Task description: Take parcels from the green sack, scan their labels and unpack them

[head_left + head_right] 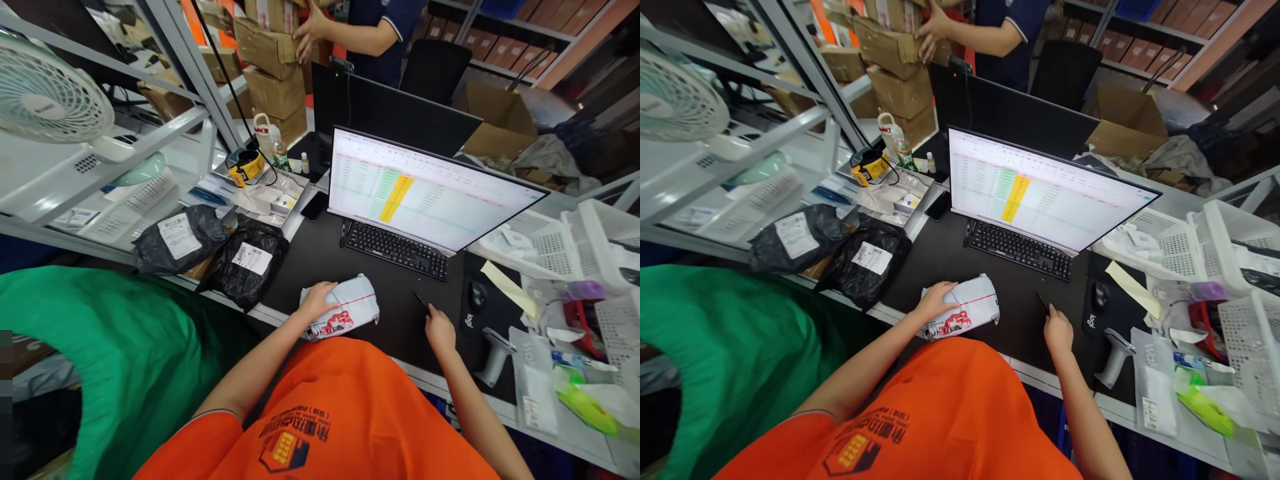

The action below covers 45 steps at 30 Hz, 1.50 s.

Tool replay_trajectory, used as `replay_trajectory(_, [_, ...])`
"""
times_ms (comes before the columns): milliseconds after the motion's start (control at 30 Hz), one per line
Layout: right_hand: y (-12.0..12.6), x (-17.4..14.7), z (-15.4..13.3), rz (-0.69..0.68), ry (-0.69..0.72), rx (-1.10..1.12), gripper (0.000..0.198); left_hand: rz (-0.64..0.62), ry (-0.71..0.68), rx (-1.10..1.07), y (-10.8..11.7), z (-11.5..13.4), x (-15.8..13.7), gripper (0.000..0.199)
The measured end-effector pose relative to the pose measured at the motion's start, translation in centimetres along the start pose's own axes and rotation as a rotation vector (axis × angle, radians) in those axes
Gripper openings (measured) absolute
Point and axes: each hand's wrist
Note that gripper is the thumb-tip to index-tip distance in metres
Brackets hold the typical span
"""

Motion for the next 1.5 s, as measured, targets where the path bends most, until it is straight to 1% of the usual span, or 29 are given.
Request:
replay_trajectory(33, [-0.8,-0.4,-0.6,0.032,0.035,0.016,0.048,0.011,0.010,-0.012,-0.3,0.3,0.0,0.063])
replay_trajectory(67, [-1.6,-0.8,-1.6,0.058,0.110,0.057,0.048,0.032,0.026,-0.019,-0.6,0.6,-0.1,0.056])
replay_trajectory(133, [-2.9,-1.4,-4.4,0.058,0.349,0.197,0.045,0.082,0.048,-0.012,-1.1,1.0,-0.2,0.042])
replay_trajectory(200, [-4.1,-1.9,-7.7,-0.021,0.625,0.314,0.044,0.117,0.012,0.005,-1.6,1.2,-0.5,0.032])
replay_trajectory(267, [-5.4,-2.0,-10.5,-0.102,0.838,0.308,0.049,0.143,-0.065,0.010,-2.1,1.1,-0.9,0.032])
replay_trajectory(333, [-6.9,-1.7,-12.0,-0.154,0.971,0.237,0.058,0.143,-0.124,-0.007,-2.5,0.6,-1.2,0.044])
replay_trajectory(400, [-8.4,-1.1,-12.3,-0.180,1.046,0.161,0.069,0.126,-0.134,-0.041,-2.8,0.1,-1.2,0.054])
replay_trajectory(433, [-9.2,-0.7,-12.0,-0.185,1.077,0.129,0.076,0.116,-0.126,-0.058,-2.9,-0.1,-1.2,0.055])
replay_trajectory(500, [-10.5,-0.2,-11.1,-0.169,1.141,0.075,0.085,0.105,-0.099,-0.091,-3.0,-0.3,-1.0,0.047])
replay_trajectory(533, [-11.1,0.0,-10.6,-0.143,1.179,0.051,0.083,0.104,-0.083,-0.107,-3.1,-0.3,-0.9,0.041])
replay_trajectory(667, [-12.8,-0.2,-9.6,0.008,1.310,0.002,0.056,0.128,-0.004,-0.177,-3.2,0.1,-0.5,0.014])
replay_trajectory(733, [-13.2,-0.3,-9.7,0.030,1.330,-0.003,0.049,0.146,0.031,-0.195,-3.2,0.4,-0.5,0.008])
replay_trajectory(800, [-13.1,-0.4,-10.0,0.023,1.327,-0.011,0.045,0.168,0.038,-0.192,-3.1,0.6,-0.6,0.007])
replay_trajectory(900, [-12.7,-0.4,-10.5,-0.003,1.300,-0.011,0.042,0.196,-0.022,-0.153,-3.1,0.8,-0.8,0.012])
replay_trajectory(1000, [-11.9,-0.7,-11.1,-0.062,1.243,0.012,0.041,0.205,-0.117,-0.041,-3.0,1.1,-0.7,0.015])
replay_trajectory(1100, [-10.5,-1.3,-11.9,-0.162,1.154,0.042,0.040,0.150,-0.222,0.115,-2.5,1.5,-0.3,0.015])
replay_trajectory(1200, [-8.6,-1.9,-13.0,-0.240,1.072,0.130,0.048,0.050,-0.327,0.198,-1.7,1.9,0.1,0.015])
replay_trajectory(1333, [-6.8,-2.5,-15.1,-0.260,1.014,0.262,0.043,-0.029,-0.378,0.156,-1.0,1.9,0.4,0.016])
replay_trajectory(1433, [-6.7,-2.7,-16.1,-0.245,0.855,0.360,0.039,-0.036,-0.352,0.087,-1.0,1.7,0.3,0.016])
replay_trajectory(1500, [-7.0,-2.8,-16.2,-0.229,0.751,0.465,0.033,-0.005,-0.301,0.007,-1.2,1.6,0.0,0.015])
Point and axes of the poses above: each hand's wrist, its own x-axis towards the middle knuckle, its own y-axis out of the back of the hand, z = x × y, and after that the axes turned 15 degrees about x, right-handed
